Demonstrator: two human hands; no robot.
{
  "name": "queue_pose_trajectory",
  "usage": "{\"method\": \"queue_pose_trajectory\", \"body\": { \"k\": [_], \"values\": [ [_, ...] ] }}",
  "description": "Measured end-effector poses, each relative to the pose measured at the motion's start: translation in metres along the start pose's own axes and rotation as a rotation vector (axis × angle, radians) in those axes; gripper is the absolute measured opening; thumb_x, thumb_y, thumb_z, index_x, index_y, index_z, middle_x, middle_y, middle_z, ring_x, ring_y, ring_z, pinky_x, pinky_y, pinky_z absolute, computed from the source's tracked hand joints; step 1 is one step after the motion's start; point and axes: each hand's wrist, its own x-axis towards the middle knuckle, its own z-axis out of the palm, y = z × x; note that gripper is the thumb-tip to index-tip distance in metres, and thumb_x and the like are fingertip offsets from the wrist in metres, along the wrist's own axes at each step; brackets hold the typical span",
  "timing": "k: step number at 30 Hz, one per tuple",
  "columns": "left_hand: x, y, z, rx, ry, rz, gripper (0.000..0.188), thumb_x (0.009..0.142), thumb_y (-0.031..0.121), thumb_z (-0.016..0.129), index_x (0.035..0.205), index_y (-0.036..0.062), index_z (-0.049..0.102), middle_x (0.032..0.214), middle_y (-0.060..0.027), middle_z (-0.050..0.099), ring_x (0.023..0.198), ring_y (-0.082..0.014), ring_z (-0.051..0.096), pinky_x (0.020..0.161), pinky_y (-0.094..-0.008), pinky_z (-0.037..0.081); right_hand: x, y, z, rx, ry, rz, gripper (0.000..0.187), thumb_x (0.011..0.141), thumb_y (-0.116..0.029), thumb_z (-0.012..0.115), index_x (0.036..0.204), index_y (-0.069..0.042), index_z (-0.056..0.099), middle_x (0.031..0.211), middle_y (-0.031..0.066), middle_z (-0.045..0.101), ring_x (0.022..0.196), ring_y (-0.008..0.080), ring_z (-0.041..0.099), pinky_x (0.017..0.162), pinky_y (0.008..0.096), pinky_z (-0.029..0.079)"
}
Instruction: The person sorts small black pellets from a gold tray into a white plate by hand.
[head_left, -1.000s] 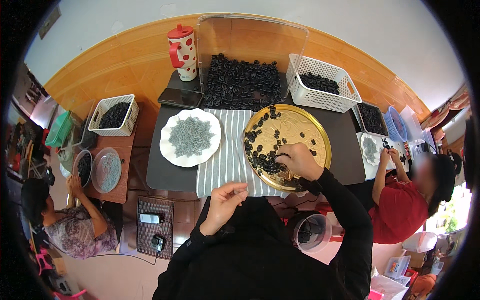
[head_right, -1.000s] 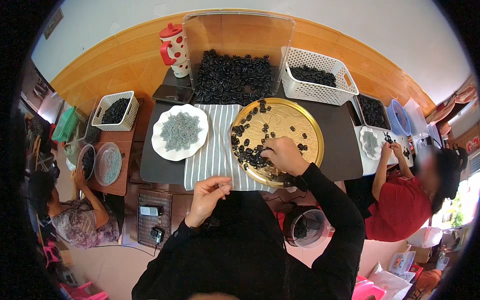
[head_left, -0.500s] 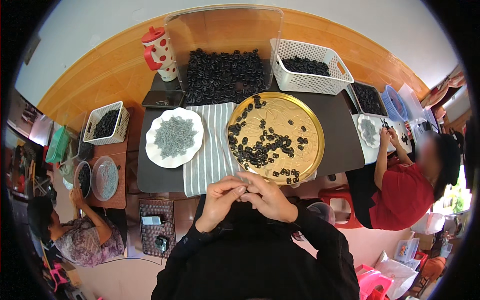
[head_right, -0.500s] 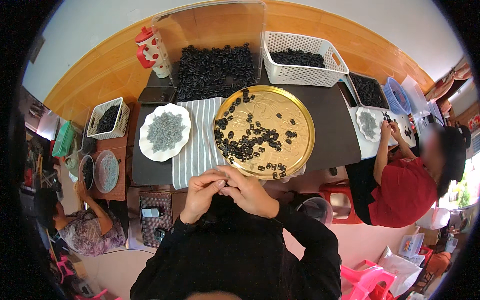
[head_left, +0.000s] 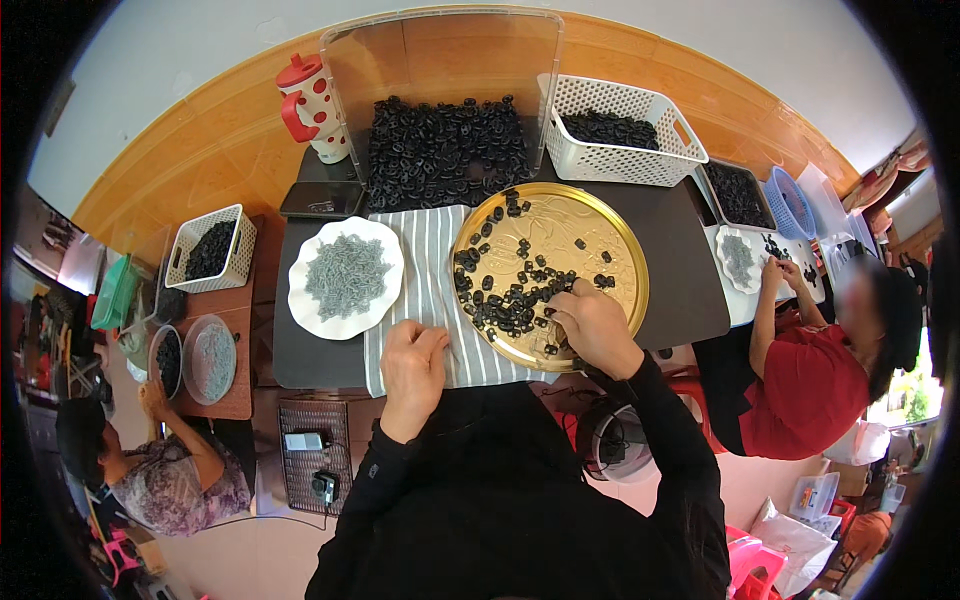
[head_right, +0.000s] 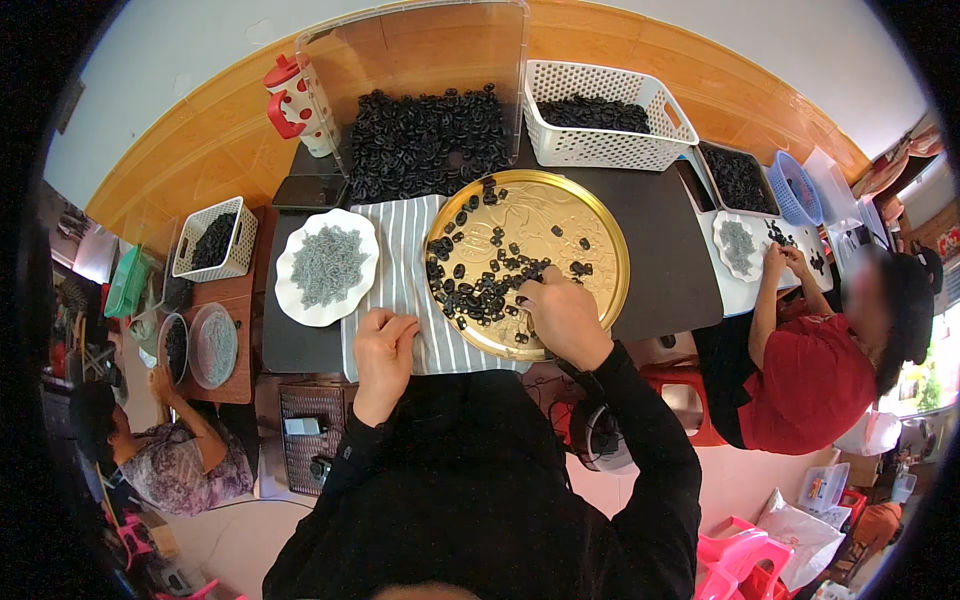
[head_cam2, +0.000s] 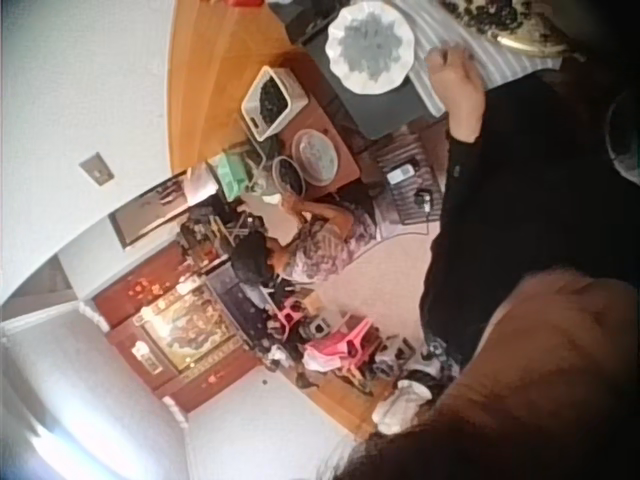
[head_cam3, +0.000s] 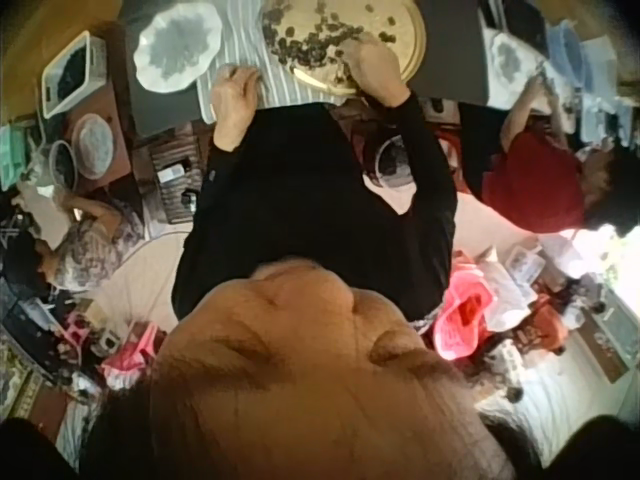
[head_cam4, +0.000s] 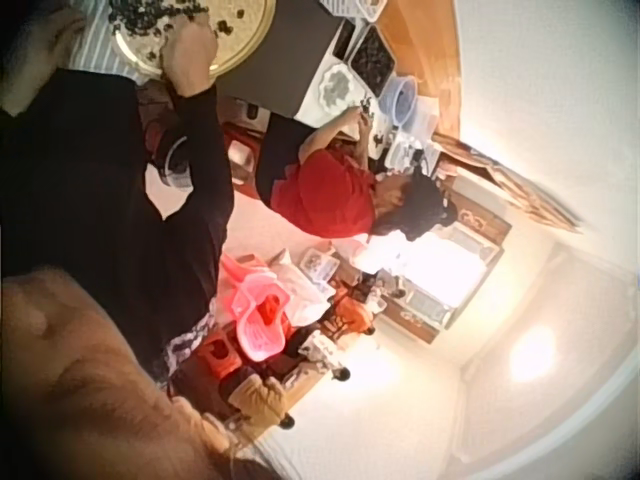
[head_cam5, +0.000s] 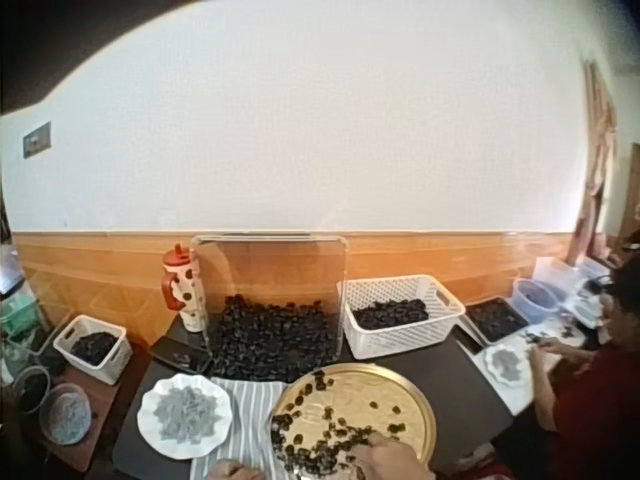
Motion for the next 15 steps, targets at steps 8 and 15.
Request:
{"method": "queue_pose_trajectory", "body": {
  "k": [8,15],
  "values": [
    [0.0,0.016,-0.005,-0.119,0.132,0.056,0.017,0.076,-0.001,0.066,0.093,-0.0037,0.063,0.087,-0.0158,0.055,0.077,-0.0317,0.056,0.064,-0.0376,0.046,0.007,-0.001,0.008,-0.067,-0.104,0.024,0.01,0.075,-0.007,0.06,0.082,0.0,0.056,0.084,0.0184,0.055,0.075,0.0381,0.059,0.066,0.0453,0.047],
    [-0.007,0.043,0.001,-0.327,0.015,0.133,0.015,0.077,-0.001,0.066,0.091,-0.003,0.064,0.087,-0.0148,0.056,0.077,-0.0309,0.056,0.064,-0.0353,0.046,0.011,0.009,0.013,0.033,-0.107,-0.01,0.012,0.073,-0.001,0.057,0.083,0.003,0.053,0.079,0.0231,0.059,0.074,0.0424,0.058,0.067,0.0443,0.048]
  ]
}}
